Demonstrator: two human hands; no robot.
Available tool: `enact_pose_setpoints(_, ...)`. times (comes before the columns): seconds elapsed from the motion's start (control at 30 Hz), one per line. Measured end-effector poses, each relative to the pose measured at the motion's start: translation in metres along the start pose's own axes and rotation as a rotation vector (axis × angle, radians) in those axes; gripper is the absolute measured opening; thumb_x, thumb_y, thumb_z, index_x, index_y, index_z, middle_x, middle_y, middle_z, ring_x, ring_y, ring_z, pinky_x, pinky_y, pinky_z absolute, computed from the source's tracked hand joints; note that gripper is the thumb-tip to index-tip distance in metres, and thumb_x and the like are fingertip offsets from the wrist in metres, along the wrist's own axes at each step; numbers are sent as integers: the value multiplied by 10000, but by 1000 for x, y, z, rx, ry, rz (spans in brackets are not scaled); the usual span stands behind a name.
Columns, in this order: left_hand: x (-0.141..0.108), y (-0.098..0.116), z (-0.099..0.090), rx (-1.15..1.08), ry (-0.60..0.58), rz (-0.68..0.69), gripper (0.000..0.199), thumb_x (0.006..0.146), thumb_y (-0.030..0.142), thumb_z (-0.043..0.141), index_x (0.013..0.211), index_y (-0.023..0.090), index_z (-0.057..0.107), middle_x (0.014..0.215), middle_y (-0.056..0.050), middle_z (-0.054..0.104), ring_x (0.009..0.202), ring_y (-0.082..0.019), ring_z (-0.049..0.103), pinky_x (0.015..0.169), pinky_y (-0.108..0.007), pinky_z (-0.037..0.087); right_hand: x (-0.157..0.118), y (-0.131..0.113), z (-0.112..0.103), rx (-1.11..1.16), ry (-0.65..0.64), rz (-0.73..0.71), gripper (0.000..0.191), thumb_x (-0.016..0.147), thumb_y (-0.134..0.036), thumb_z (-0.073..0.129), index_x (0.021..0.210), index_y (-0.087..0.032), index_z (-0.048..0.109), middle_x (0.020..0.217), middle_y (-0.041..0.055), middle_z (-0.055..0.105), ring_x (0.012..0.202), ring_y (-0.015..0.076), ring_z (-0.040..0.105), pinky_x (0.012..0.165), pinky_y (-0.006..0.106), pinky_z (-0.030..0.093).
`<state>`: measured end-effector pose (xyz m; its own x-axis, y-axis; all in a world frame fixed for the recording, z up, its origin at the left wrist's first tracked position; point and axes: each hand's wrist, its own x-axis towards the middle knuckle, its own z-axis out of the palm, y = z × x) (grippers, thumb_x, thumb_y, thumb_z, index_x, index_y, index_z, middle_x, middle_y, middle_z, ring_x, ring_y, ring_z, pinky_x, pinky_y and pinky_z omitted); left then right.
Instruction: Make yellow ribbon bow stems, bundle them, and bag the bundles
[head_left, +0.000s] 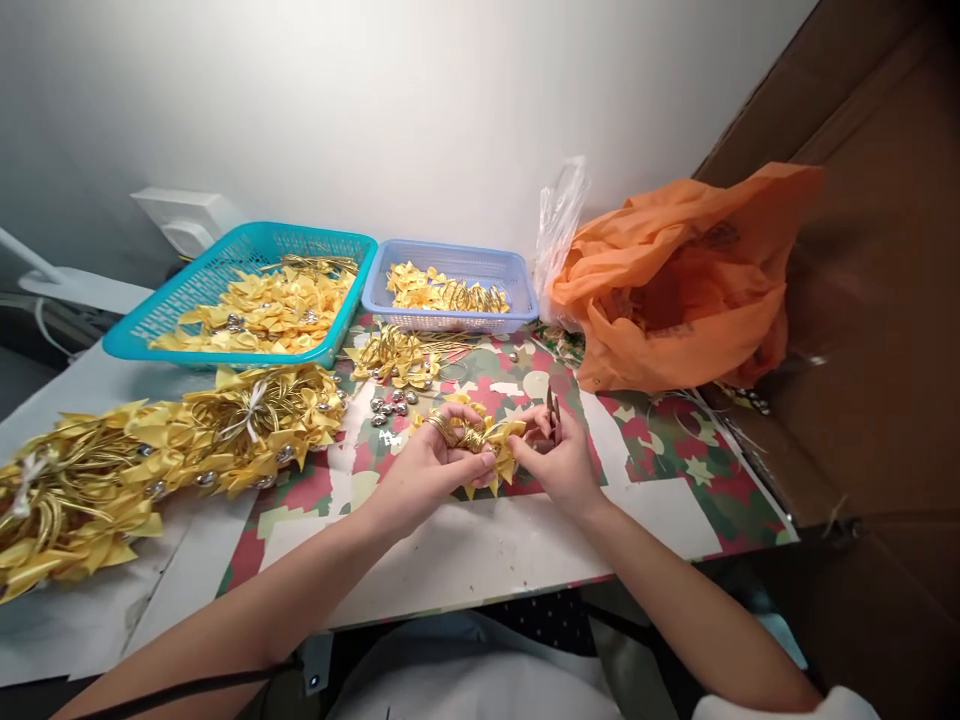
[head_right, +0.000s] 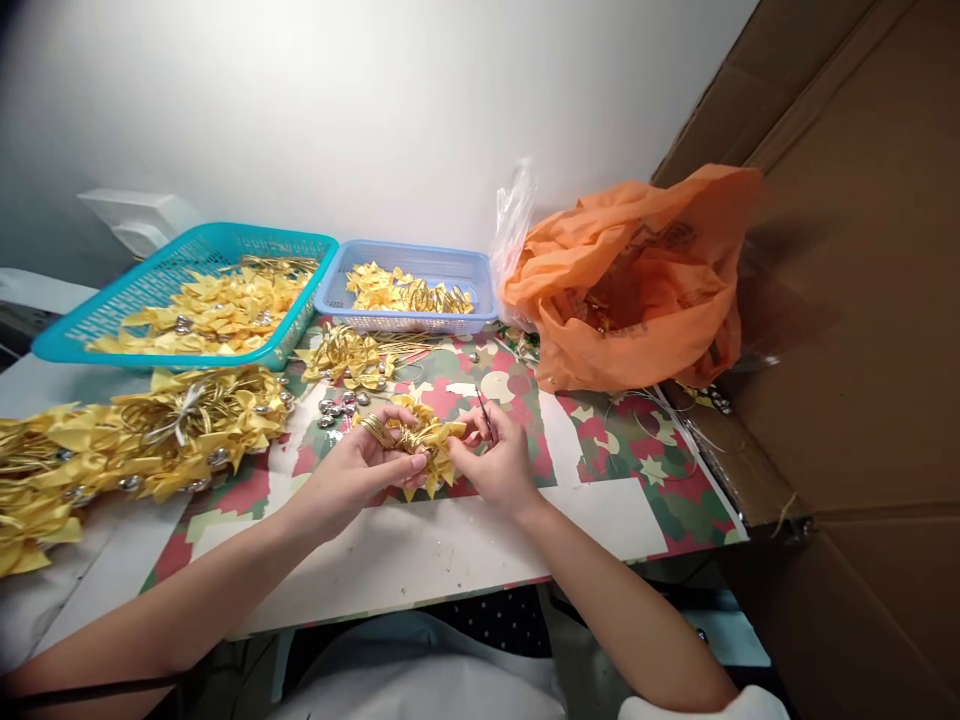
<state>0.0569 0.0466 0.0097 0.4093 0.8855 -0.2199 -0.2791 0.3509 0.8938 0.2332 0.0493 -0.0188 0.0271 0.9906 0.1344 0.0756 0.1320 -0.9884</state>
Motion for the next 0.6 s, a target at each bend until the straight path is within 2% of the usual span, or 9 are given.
enact_pose_setpoints(0.13, 2, -2, -4, 112, 66, 26, 489, 737, 263, 781, 1098, 236, 452, 719, 55, 638, 667, -117, 637, 608, -211, 478, 3, 1, -4, -30, 74, -96, 373, 702, -222, 644, 672, -243, 273, 726, -11, 623, 671, 136, 575, 622, 273, 482)
enact_pose_setpoints(0.3, 2, 0, -5, 195, 113, 59, 475, 731, 294, 784, 1091, 233, 479, 768, 42, 630, 759, -140, 653, 661, -228, 490, 9, -2, -15, -143, 39, -162, 375, 771, -344, 626, 696, -246, 272, 732, -18, 573, 608, 129, 531, 542, 260, 430)
enact_pose_setpoints(0.4, 1, 2, -4, 187, 120, 81, 481, 727, 309, 786, 1095, 229, 486, 751, 51, 605, 704, -119, 622, 610, -205, 464, 15, 0, -31, -500, 123, -182, 286, 874, -413, 515, 722, -241, 345, 700, -9, 529, 614, 154, 517, 570, 282, 403)
enact_pose_setpoints(0.5, 0, 4, -4, 213, 100, 52, 501, 717, 308, 797, 1104, 219, 491, 678, 73, 570, 539, -72, 523, 493, -173, 384, 19, 8, -51, -982, 184, -145, 156, 888, -343, 513, 799, -224, 464, 786, 62, 591, 718, 213, 569, 610, 311, 396)
enact_pose_setpoints(0.6, -1, 8, -4, 210, 117, 17, 531, 662, 305, 833, 1071, 207, 510, 678, 65, 581, 543, -81, 544, 485, -178, 391, 16, 14, -64, -1200, 233, -120, 98, 859, -292, 568, 880, -198, 545, 882, 129, 620, 821, 269, 582, 682, 366, 423)
